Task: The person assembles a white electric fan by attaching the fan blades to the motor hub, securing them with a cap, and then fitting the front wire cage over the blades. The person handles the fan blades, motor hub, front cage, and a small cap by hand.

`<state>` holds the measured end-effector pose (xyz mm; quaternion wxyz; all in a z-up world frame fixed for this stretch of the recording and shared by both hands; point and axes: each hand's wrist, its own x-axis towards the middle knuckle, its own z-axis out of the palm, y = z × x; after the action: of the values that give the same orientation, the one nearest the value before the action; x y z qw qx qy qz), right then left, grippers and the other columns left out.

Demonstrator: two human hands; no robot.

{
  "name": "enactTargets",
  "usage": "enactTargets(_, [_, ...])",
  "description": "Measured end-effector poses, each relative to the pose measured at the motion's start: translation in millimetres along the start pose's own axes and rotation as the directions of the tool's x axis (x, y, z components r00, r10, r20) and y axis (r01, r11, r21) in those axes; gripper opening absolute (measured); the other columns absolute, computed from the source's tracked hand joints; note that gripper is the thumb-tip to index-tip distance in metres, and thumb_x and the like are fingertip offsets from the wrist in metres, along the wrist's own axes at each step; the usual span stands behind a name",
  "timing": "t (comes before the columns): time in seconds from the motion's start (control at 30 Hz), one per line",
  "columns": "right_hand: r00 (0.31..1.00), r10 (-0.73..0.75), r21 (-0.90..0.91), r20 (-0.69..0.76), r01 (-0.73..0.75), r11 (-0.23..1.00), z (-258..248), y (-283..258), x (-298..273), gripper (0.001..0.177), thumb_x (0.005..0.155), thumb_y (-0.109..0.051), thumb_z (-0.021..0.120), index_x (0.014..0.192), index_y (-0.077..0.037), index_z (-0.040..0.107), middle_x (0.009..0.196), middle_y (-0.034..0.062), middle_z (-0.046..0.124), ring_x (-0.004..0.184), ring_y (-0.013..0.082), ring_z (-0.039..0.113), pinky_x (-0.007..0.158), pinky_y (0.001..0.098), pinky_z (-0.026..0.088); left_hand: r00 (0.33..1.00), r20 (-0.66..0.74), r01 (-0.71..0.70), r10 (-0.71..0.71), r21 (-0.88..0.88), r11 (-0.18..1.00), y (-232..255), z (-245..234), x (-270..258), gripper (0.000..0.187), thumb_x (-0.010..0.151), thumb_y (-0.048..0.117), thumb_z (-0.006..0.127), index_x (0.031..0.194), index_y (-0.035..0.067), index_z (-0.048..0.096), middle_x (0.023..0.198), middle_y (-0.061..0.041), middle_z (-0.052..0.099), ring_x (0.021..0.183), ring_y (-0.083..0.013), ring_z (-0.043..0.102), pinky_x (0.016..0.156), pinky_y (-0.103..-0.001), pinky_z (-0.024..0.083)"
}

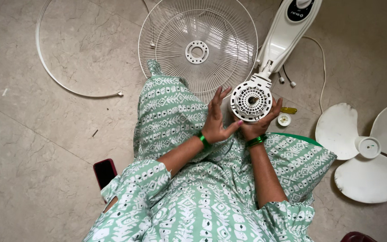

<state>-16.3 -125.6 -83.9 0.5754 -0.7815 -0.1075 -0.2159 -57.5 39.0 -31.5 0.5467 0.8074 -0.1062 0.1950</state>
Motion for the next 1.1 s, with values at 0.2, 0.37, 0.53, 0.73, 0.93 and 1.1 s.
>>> enactTargets(0.2, [0.999,0.006,-0.043,-0.049,-0.008,0.999,3.4,9.8,-0.8,0.139,0.072,-0.015,0.102,0.164,-0.007,-0.002,0.155,0.0193,0.042,0.143,0.0332,0.056,0.124,0.0441,0.051,0.964,0.225,-0.129,0.145,-0.081,0.988,-20.9,17.6,62.9,0.124,0.084,0.037,0.082,0.165,0.011,-0.009,0.165,-0.02,0.039,0.156,-0.0366,0.036,0.131,-0.053,0.023])
enactTargets(0.37, [0.999,0.006,-0.029,-0.048,-0.008,1.0,4.0,16.3,-3.4,0.139,0.072,-0.012,0.101,0.165,-0.009,-0.003,0.157,0.0191,0.041,0.141,0.033,0.054,0.127,0.0466,0.047,0.981,0.168,-0.08,0.093,-0.086,0.993,-14.2,18.4,46.8,0.123,0.082,0.032,0.083,0.165,0.015,-0.007,0.165,-0.019,0.037,0.158,-0.0384,0.034,0.134,-0.052,0.023])
enactTargets(0.53, [1.0,0.018,0.05,-0.025,-0.016,0.999,3.7,7.8,-3.0,0.15,0.066,-0.017,0.106,0.164,-0.011,-0.007,0.159,0.019,0.038,0.145,0.0334,0.053,0.127,0.0467,0.048,0.994,0.113,0.002,0.006,-0.072,0.997,-6.3,2.5,9.6,0.12,0.086,0.028,0.077,0.166,0.011,-0.01,0.162,-0.018,0.046,0.159,-0.0359,0.033,0.135,-0.053,0.02])
enactTargets(0.73, [1.0,0.005,-0.072,0.006,-0.004,0.997,-2.6,-2.1,-2.9,0.155,0.06,-0.021,0.109,0.164,-0.012,-0.005,0.159,0.0183,0.039,0.143,0.0341,0.054,0.126,0.0466,0.047,0.978,0.19,0.084,-0.086,0.017,0.996,9.2,-8.7,-47.9,0.108,0.087,0.029,0.074,0.166,0.011,0.003,0.143,-0.01,0.056,0.151,-0.0281,0.045,0.132,-0.048,0.023])
enactTargets(0.93, [1.0,-0.02,0.016,-0.009,0.02,1.0,-1.1,2.5,-1.0,0.145,0.067,-0.014,0.103,0.165,-0.009,-0.004,0.158,0.0173,0.04,0.141,0.0327,0.052,0.13,0.046,0.044,0.998,0.054,-0.032,0.033,-0.036,0.999,-14.5,14.4,23.5,0.108,0.091,0.029,0.071,0.166,0.01,-0.005,0.17,-0.02,0.03,0.161,-0.0338,0.026,0.137,-0.05,0.014])
enactTargets(1.1, [0.999,0.032,0.023,-0.023,-0.032,0.999,0.9,8.6,-2.2,0.136,0.075,-0.014,0.099,0.166,-0.009,-0.003,0.155,0.0169,0.041,0.142,0.0317,0.054,0.126,0.0416,0.045,0.971,0.163,-0.127,0.173,-0.264,0.956,-12.5,17.6,49.6,0.114,0.091,0.025,0.072,0.164,0.01,-0.014,0.169,-0.017,0.028,0.161,-0.0321,0.022,0.134,-0.051,0.016])
